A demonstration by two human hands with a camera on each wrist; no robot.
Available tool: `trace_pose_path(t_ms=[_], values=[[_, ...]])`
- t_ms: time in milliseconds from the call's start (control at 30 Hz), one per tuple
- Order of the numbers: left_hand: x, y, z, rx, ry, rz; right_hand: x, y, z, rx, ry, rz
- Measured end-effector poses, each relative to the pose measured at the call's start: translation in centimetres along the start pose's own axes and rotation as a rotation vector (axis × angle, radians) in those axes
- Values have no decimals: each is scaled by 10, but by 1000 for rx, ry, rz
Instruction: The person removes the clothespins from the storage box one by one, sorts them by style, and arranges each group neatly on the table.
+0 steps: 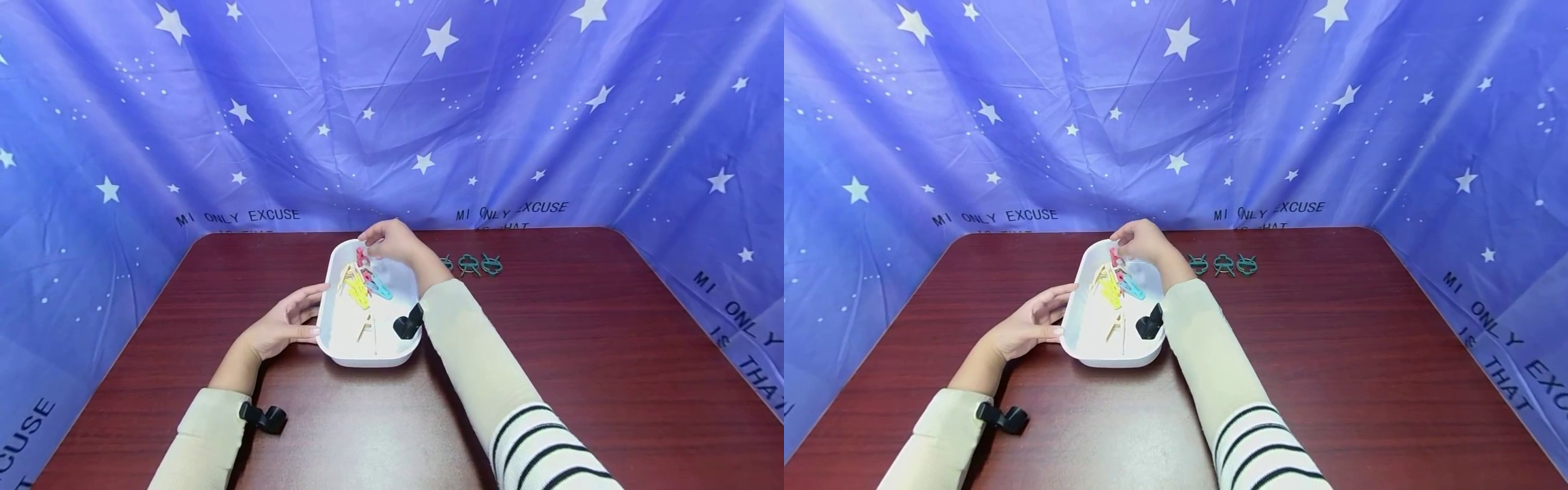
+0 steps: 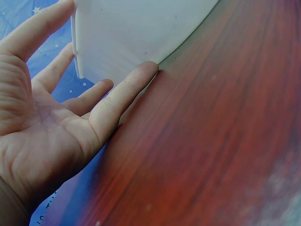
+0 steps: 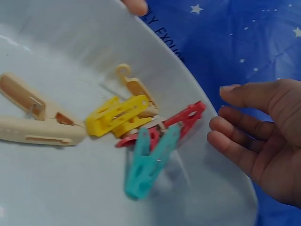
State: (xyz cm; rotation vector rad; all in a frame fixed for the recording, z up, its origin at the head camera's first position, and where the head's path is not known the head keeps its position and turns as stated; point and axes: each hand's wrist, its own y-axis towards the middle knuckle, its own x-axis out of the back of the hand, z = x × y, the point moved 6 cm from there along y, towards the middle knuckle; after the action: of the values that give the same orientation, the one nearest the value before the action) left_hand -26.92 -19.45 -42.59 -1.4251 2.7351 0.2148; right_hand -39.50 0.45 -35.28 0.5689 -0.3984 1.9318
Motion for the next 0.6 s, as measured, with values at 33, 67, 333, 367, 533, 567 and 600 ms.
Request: trace_pose_path(t_ms=[33,67,333,367,533,567,600], values=[[0,0,0,-1,3,1,-2,1,-2,-4,-21,-7],[0,0,0,-3,5,2,-3,2,-3,-6,-42,-15],[0,-1,1,4,-10,6,-16,6,-19,-52,-99,-49],[0,0,1,3,-8,6,-17,6,-20,-58,-83,-44],[0,0,0,-4,6,2,-20,7,-24,-47,-56,-25],[1,0,0,-3,5,1,-20,8,-25,-39,-70,-23],[1,0,0,0,3,0,-20,8,-25,-33,-82,-20]])
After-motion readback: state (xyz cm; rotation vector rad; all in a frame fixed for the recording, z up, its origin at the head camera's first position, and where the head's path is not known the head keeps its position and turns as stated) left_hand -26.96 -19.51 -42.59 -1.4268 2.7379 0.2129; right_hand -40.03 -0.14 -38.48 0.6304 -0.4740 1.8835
